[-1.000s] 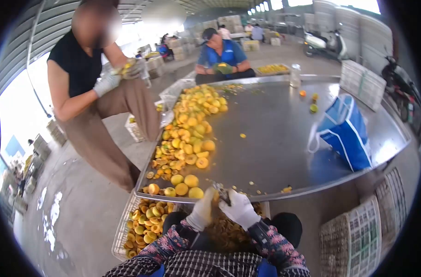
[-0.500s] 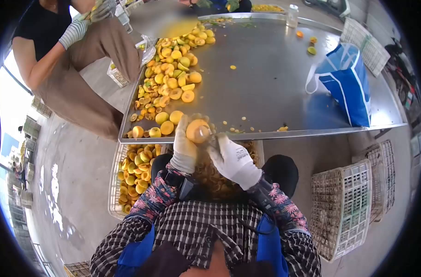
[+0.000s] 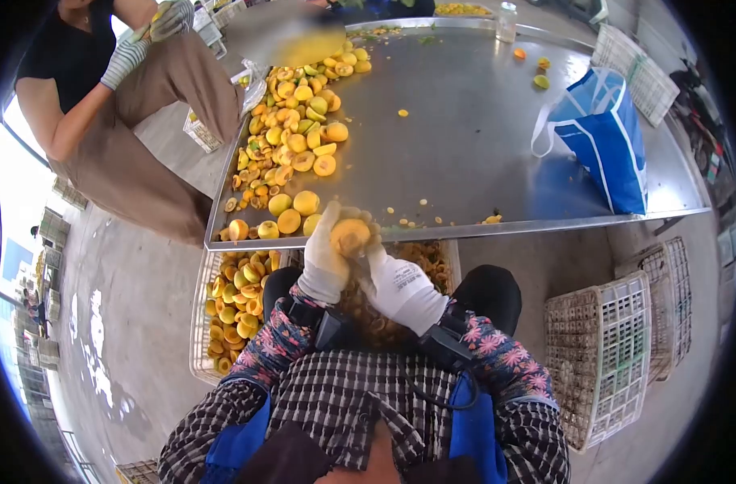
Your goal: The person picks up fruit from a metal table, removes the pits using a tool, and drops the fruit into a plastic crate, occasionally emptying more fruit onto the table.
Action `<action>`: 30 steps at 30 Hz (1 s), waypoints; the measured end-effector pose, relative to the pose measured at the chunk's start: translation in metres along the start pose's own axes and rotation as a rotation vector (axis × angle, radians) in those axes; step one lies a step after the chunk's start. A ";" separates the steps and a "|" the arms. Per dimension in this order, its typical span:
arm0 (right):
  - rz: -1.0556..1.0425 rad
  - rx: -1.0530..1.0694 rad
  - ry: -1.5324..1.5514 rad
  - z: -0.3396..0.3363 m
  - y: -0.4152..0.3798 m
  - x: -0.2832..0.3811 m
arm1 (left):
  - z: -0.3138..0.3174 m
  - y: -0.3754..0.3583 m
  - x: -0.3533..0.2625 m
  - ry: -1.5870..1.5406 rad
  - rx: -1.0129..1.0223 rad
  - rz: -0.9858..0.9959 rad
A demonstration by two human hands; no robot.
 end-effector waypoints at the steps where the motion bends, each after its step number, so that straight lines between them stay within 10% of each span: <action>1: 0.037 0.050 0.046 -0.006 0.001 0.002 | -0.005 0.003 -0.002 0.057 0.049 -0.007; 7: -0.090 -0.020 0.360 -0.003 0.005 -0.018 | -0.001 0.001 -0.003 0.192 0.183 0.269; 11: -0.131 -0.024 0.028 -0.014 0.012 -0.014 | 0.004 0.001 -0.009 0.338 0.093 0.357; 14: -0.053 0.018 -0.115 -0.003 0.006 -0.020 | 0.007 0.002 -0.008 0.321 0.034 0.236; 18: -0.041 -0.097 0.492 0.019 -0.010 -0.018 | 0.005 0.007 -0.005 0.187 0.004 -0.089; 24: 0.798 0.325 1.256 0.014 -0.021 -0.004 | 0.002 0.015 0.007 -0.121 0.145 -0.236; 30: 0.988 0.582 1.672 0.014 -0.037 -0.022 | -0.003 0.014 0.001 0.594 0.056 0.218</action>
Point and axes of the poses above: each hand's wrist, its own y-axis towards the middle knuckle, its own z-axis out of the palm, x = y × z, the point moved 3 cm from there along y, towards the middle knuckle, and after that the axes turned 14 degrees about -x, right-handed, at the moved point
